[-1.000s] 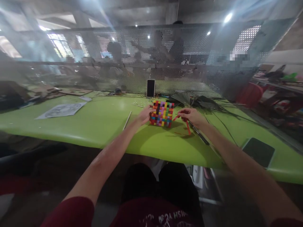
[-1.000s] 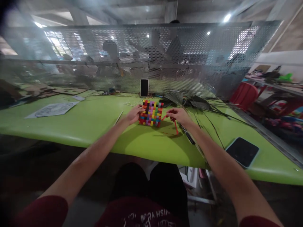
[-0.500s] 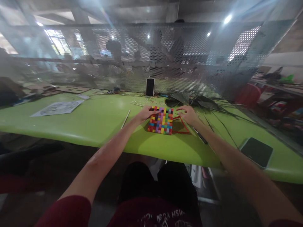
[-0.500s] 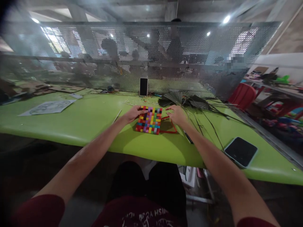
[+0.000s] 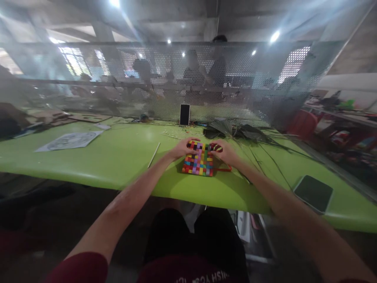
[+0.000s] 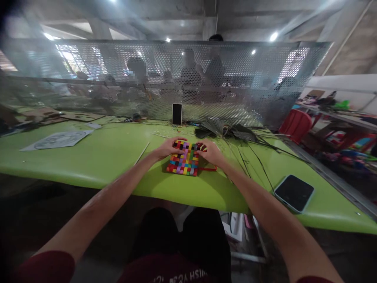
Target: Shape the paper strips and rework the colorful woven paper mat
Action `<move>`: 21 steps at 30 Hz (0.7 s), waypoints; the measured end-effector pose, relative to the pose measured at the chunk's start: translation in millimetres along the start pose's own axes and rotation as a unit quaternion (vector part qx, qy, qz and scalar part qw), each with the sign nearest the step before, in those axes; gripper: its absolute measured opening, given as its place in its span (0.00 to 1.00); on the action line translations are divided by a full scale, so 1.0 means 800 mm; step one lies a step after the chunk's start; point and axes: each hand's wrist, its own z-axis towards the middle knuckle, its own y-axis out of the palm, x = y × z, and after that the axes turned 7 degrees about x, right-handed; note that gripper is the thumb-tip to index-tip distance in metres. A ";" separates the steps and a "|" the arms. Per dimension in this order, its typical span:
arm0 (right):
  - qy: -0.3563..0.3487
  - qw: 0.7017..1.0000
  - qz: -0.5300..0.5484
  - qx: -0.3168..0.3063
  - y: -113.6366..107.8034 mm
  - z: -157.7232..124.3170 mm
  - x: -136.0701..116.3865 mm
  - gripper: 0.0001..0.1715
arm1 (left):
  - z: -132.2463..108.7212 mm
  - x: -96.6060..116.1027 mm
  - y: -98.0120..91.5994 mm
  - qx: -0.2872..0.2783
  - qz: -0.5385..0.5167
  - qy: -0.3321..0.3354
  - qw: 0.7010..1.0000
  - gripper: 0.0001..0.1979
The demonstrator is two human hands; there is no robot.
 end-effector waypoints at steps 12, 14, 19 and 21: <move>-0.165 0.974 -0.152 0.018 0.006 -0.009 -0.023 0.29 | -0.003 0.009 0.009 0.053 -0.022 -0.020 0.998 0.22; -0.146 0.972 -0.182 0.012 0.009 -0.009 -0.018 0.34 | -0.004 0.010 0.011 0.063 -0.025 -0.028 0.997 0.21; -0.139 0.955 -0.263 -0.002 0.017 -0.013 -0.015 0.30 | -0.002 0.003 0.018 0.050 -0.084 -0.060 0.993 0.20; -0.151 0.946 -0.287 -0.004 0.019 -0.014 -0.017 0.27 | -0.002 0.001 0.018 0.048 -0.099 -0.069 0.991 0.20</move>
